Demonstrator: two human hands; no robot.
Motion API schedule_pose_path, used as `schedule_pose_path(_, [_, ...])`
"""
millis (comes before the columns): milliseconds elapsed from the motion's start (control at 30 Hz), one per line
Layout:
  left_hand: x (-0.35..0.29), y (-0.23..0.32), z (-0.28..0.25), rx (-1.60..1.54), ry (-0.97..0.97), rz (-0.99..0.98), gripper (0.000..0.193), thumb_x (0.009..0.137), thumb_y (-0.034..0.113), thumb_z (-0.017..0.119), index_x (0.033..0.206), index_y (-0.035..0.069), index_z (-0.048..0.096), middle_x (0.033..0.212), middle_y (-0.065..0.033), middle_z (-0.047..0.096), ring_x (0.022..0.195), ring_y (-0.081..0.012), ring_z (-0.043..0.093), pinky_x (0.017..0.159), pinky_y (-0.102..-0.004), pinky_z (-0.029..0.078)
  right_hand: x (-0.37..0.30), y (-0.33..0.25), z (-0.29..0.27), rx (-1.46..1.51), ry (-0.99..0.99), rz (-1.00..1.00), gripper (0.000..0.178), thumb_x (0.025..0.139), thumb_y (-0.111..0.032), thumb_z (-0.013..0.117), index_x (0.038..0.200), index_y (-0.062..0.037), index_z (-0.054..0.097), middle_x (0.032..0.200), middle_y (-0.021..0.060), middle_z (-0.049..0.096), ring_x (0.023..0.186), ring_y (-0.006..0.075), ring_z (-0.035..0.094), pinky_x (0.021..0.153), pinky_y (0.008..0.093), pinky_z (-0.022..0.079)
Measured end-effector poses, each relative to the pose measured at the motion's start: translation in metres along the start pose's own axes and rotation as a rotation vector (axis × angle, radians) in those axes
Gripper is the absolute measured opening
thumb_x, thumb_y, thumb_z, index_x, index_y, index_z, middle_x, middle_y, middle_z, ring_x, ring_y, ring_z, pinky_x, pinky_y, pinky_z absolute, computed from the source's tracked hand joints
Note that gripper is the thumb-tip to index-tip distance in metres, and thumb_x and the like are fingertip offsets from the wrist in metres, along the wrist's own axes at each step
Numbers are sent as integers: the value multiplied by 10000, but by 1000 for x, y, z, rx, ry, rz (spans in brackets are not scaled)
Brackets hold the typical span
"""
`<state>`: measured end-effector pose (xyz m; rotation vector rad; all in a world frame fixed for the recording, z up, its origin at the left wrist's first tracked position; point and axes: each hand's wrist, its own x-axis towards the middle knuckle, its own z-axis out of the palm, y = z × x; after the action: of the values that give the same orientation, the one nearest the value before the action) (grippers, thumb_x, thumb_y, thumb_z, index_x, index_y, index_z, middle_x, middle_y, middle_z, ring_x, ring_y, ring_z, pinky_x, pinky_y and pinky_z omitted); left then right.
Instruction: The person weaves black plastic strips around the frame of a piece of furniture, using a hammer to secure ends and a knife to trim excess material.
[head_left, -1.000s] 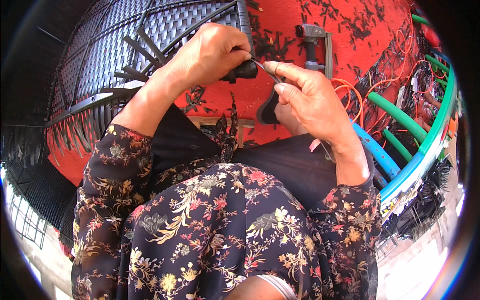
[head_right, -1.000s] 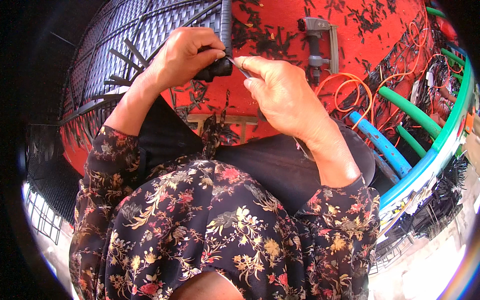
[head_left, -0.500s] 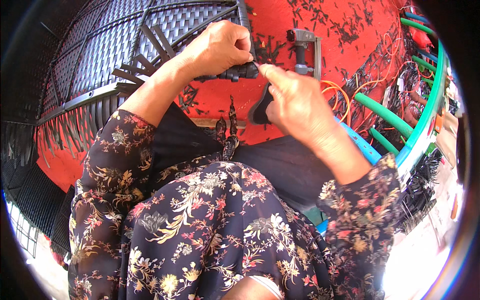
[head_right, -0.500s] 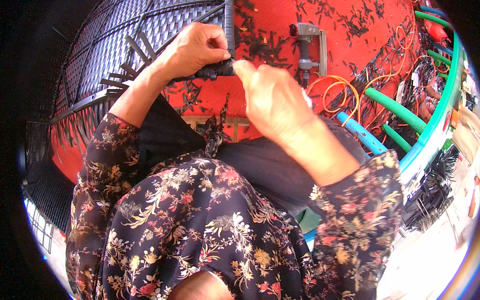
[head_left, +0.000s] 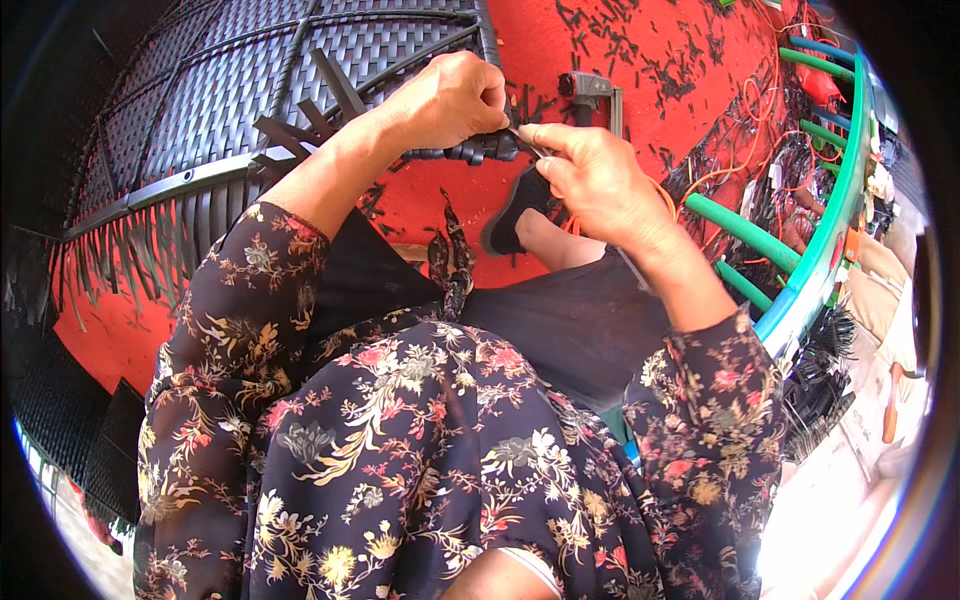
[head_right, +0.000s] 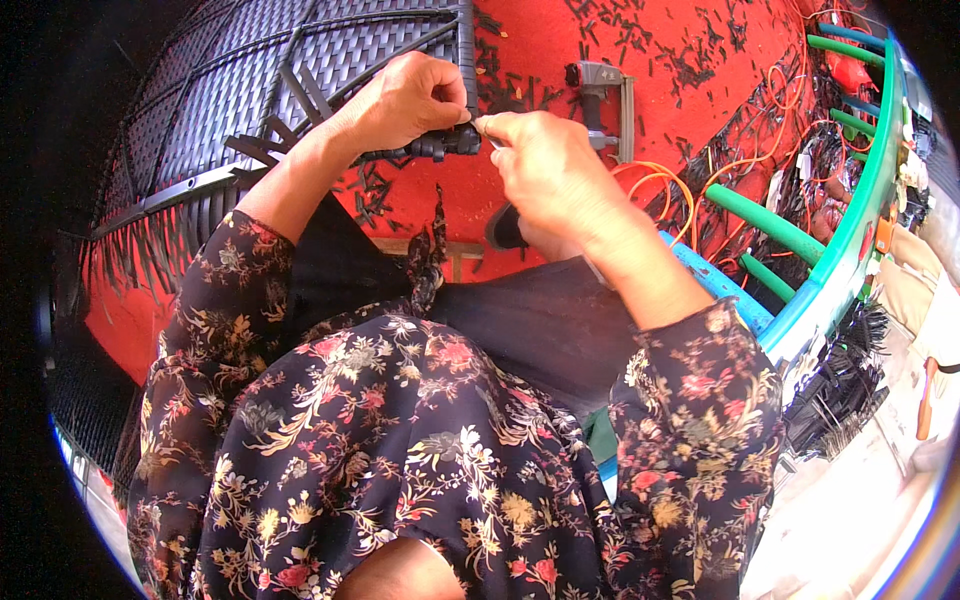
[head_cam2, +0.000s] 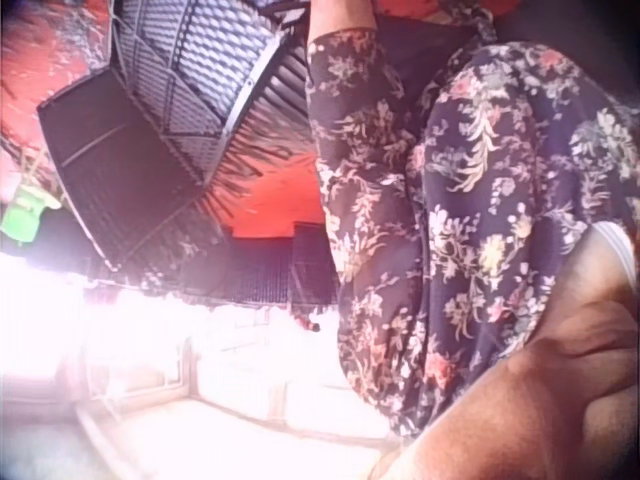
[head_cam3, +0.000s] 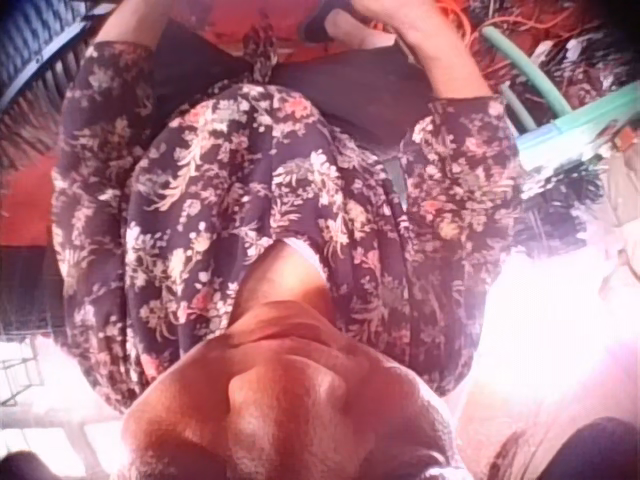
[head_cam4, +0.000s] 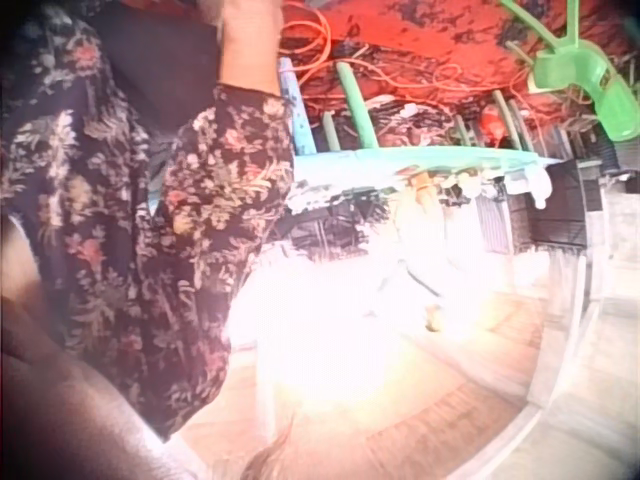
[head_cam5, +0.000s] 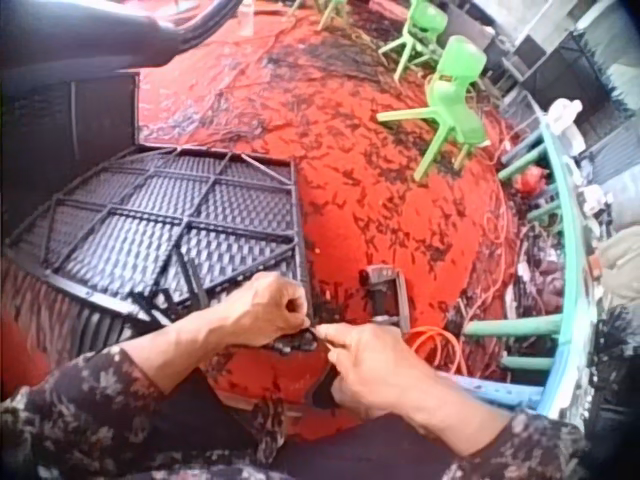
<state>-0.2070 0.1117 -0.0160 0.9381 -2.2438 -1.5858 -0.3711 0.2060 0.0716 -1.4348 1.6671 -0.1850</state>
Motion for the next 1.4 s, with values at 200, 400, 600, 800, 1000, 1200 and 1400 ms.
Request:
schedule_pose_path(200, [0,3,1,-39,-2,11,146,755,115,694,718,-7,624,586,-48,572,560,-92,520,529,-287,427,-19,-1,10,62,92,-7,305,867,-66,534,1148,27,605,1066,255,626,1023,388,605,892,403,489])
schedule_pose_path(400, [0,6,0,-34,-23,-27,150,750,117,700,722,-9,624,583,-53,572,560,-92,520,529,-284,430,-19,-3,6,96,66,25,317,865,-52,530,1161,39,595,1080,258,625,1027,382,611,887,403,487])
schedule_pose_path(600, [-2,5,-3,-52,-26,-12,141,746,107,694,717,-8,617,573,-49,561,556,-89,512,526,-282,428,-19,-13,1,-24,53,-24,347,863,-50,530,1198,9,595,861,157,625,773,208,584,731,323,485])
schedule_pose_path(800, [-1,2,-4,-61,-26,-44,153,740,102,696,686,-6,601,551,-35,527,535,-82,469,507,-283,403,-5,-16,-8,-187,-39,-13,363,846,-49,548,1204,-15,602,856,187,671,747,241,662,707,339,507])
schedule_pose_path(1000, [0,-5,5,-83,-1,-21,152,647,128,652,651,-12,592,602,-159,582,573,-241,589,564,-364,472,-25,-10,39,-612,237,-178,359,808,-38,507,1160,2,568,730,189,598,652,387,635,622,434,537])
schedule_pose_path(1200, [28,1,17,-86,-18,-49,116,661,107,630,688,-5,630,648,-166,621,631,-273,635,620,-361,504,-30,37,51,-125,518,-193,368,828,-24,577,1196,-13,566,896,203,636,831,362,646,737,414,530])
schedule_pose_path(1400, [23,8,12,30,-27,-15,129,723,110,669,756,-3,615,658,-103,614,618,-180,599,604,-322,486,-39,40,11,268,255,240,345,832,-81,621,1169,-35,568,797,126,624,745,202,636,708,330,496])
